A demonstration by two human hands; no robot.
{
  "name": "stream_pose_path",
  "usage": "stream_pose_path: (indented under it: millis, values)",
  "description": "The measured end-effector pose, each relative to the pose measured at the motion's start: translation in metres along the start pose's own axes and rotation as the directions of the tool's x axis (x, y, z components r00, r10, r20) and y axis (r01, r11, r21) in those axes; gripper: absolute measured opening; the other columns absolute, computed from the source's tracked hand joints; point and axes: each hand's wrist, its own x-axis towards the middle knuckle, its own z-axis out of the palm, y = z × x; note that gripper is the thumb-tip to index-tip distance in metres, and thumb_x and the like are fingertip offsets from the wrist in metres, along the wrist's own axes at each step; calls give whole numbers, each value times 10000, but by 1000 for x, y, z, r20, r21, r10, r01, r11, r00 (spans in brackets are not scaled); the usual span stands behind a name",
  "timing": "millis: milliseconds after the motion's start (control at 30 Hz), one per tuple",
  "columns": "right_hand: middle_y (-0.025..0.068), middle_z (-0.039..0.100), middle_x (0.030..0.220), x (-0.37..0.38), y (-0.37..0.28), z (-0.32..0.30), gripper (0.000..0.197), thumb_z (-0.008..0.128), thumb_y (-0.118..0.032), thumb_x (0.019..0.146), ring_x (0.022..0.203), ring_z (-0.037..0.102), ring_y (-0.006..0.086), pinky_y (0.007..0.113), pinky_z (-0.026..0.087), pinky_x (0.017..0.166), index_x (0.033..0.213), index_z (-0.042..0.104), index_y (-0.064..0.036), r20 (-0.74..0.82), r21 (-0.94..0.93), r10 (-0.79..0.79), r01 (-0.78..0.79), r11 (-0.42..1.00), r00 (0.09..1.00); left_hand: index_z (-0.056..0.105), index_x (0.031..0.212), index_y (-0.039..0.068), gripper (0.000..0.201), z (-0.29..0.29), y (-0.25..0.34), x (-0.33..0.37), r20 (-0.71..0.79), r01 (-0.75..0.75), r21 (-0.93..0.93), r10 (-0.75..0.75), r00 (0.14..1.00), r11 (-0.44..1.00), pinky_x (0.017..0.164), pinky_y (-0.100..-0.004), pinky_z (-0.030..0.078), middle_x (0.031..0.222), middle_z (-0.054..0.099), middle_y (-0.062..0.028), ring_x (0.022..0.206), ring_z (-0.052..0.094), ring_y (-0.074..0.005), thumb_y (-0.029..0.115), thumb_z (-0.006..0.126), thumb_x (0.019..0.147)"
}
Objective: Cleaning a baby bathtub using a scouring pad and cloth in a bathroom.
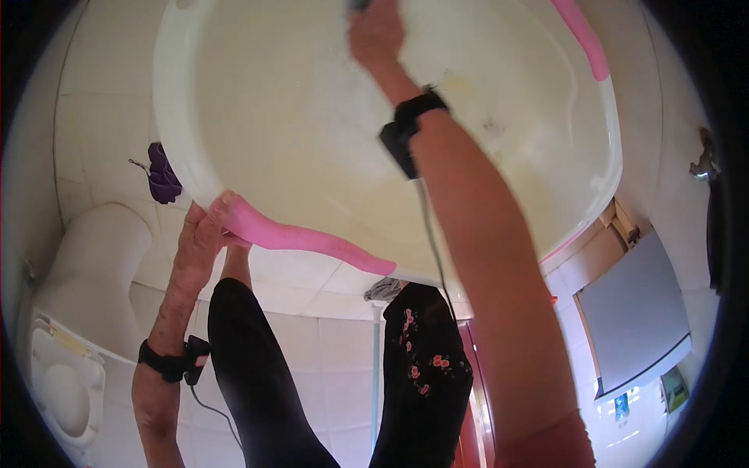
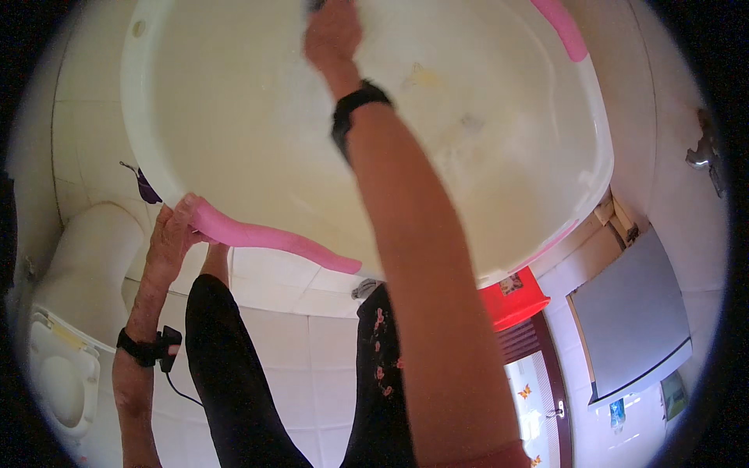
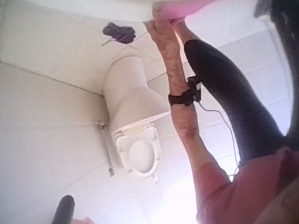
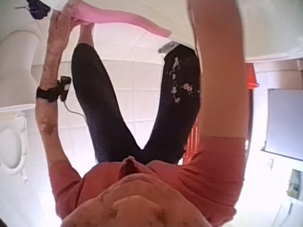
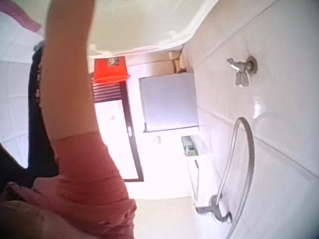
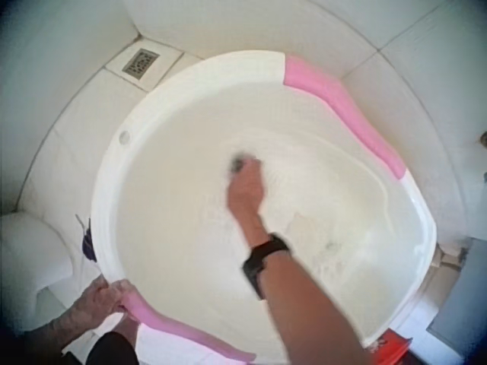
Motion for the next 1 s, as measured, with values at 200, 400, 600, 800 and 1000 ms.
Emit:
stream_pose_path:
  millis: [200, 400, 600, 800, 1000]
  values:
    - [59, 545, 1030, -158, -48, -49, 268, 540, -62, 753, 985, 527, 267, 379, 449, 803, 1007, 539, -147, 610, 187, -38, -97, 978, 792, 451, 1131, -52, 405, -42, -36, 5, -9, -136, 80, 137, 991, 987, 726, -347, 542, 1056, 511, -145, 947, 564, -221, 265, 525, 890]
    - [49, 602, 875, -241, 97, -153, 171, 491, -66, 754, 845, 586, 249, 350, 470, 717, 841, 606, -157, 700, -62, 137, -131, 989, 701, 505, 1008, -14, 417, -27, -7, 3, -24, -113, 172, 118, 993, 979, 709, -384, 529, 906, 540, -110, 884, 578, -210, 386, 479, 893]
    - [46, 534, 846, -217, 242, -280, 123, 505, -142, 783, 805, 533, 229, 384, 397, 648, 879, 580, -160, 574, -568, 53, 351, 745, 817, 490, 961, 45, 395, -13, -1, 9, 91, 21, 18, -22, 996, 1000, 781, -405, 486, 872, 531, -76, 888, 565, -194, 432, 443, 899]
    - [88, 516, 881, -249, 215, -264, 98, 477, -131, 802, 803, 527, 252, 385, 405, 648, 877, 537, -114, 539, -672, 319, 170, 721, 780, 473, 984, 65, 380, -10, -10, 14, 12, 43, 31, -43, 999, 999, 802, -420, 481, 955, 514, -60, 956, 543, -197, 432, 419, 907]
    - [168, 568, 970, -286, 94, -241, 176, 487, -134, 779, 943, 556, 334, 431, 457, 813, 918, 553, -50, 536, -632, 674, -289, 719, 508, 487, 1048, 29, 431, -3, -9, 13, 18, -65, 189, 62, 998, 980, 707, -369, 546, 956, 525, -89, 926, 572, -220, 431, 413, 910]
